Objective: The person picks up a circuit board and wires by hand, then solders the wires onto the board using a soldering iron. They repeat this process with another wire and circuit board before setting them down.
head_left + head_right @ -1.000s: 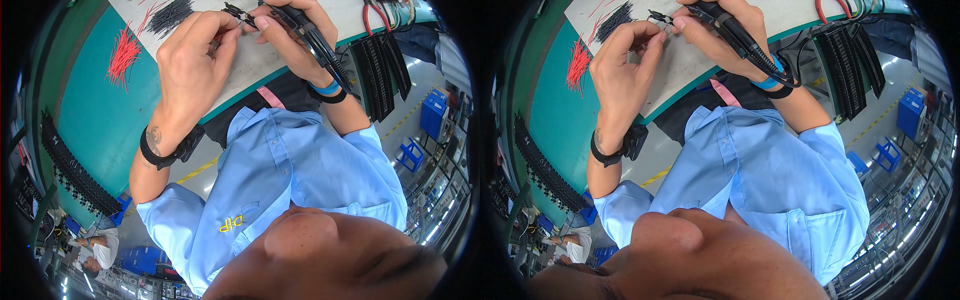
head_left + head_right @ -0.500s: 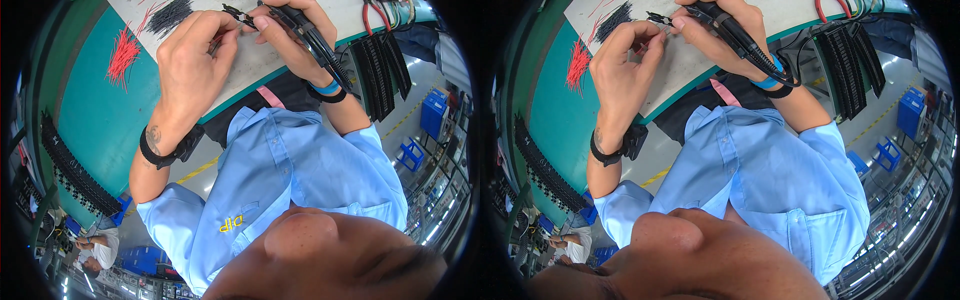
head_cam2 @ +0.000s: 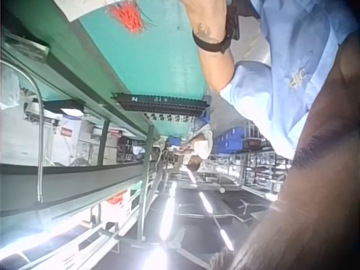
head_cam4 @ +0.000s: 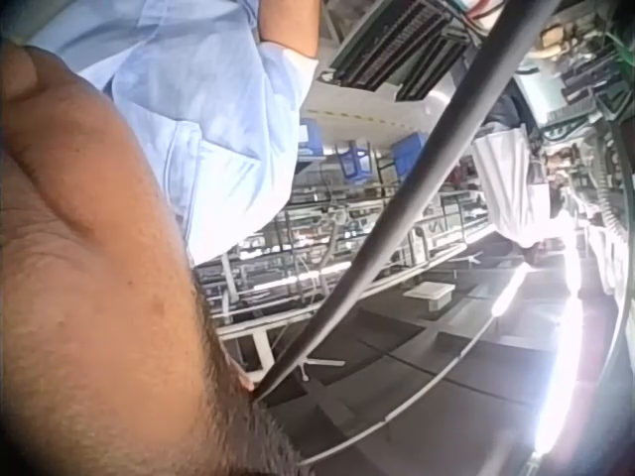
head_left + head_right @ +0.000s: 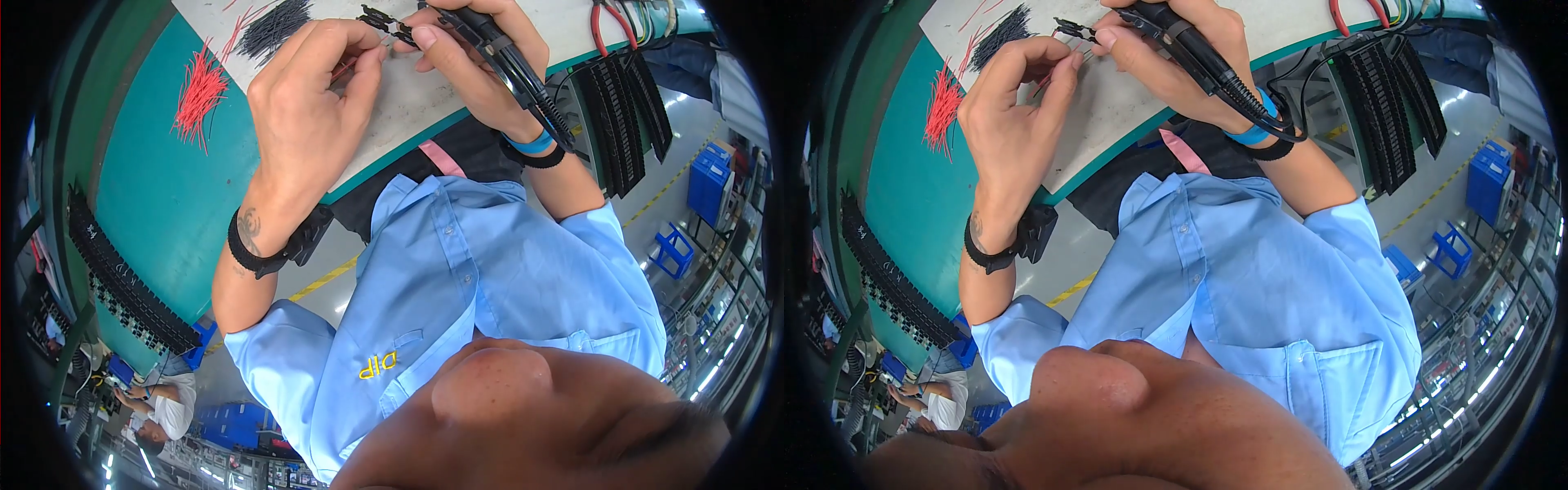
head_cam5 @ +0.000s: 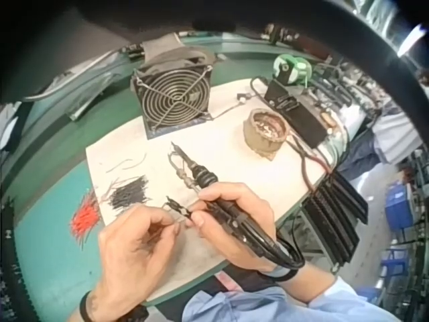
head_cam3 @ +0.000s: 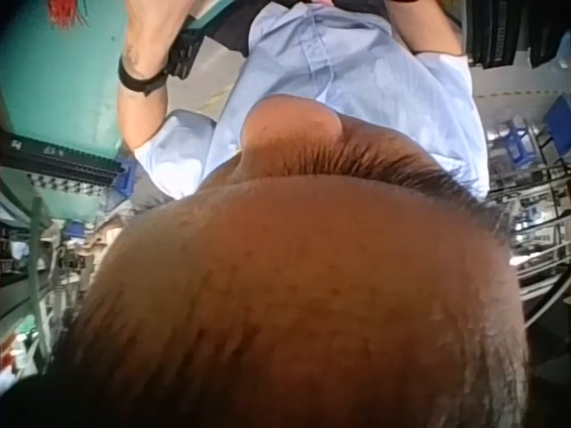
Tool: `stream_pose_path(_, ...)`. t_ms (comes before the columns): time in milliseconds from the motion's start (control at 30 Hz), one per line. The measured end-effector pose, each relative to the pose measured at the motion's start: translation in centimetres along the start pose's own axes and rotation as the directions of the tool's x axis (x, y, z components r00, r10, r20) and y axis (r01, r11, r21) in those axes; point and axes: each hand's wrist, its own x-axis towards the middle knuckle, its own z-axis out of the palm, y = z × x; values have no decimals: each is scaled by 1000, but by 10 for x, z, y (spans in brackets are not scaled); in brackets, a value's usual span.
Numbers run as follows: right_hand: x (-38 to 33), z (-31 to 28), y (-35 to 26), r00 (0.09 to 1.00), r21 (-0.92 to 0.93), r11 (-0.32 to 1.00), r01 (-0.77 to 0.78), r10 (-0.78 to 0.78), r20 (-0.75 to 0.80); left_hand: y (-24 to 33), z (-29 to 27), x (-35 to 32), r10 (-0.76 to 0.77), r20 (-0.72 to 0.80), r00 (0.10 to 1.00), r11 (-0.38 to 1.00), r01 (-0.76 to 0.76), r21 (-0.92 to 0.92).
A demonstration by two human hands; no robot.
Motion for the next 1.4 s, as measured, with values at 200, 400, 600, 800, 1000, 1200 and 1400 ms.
stream_pose_path(200, 16, -9, 39, 925, 64, 927, 370, -374, 66, -9, 6, -1, -54, -97, 994, 982, 35, -186)
stream_pose_path(400, 0, 1, -2, 1000, 18, 999, -27, 27, -12, -8, 4, -2, -54, -97, 994, 981, 34, -189)
stream_pose_path(600, 0, -1, -1, 1000, -7, 1000, 2, -2, -8, -7, 5, -1, -48, -101, 994, 981, 28, -191)
stream_pose_path(800, 1, -1, 0, 1000, -19, 1000, 22, -22, -9, -8, 5, -1, -28, -104, 994, 985, 10, -174)
stream_pose_path(1000, 0, -1, 1, 1000, -5, 1000, 19, -19, -15, -7, 5, -1, -27, -110, 994, 985, 8, -170)
stream_pose_path(1200, -1, -1, 0, 1000, 11, 1000, -19, 19, -12, -6, 4, 0, 9, -96, 995, 994, -20, -110)
stream_pose_path(1400, 2, -2, -3, 999, -63, 997, 50, -49, 15, -3, 2, 2, 87, -71, 994, 996, -89, -26)
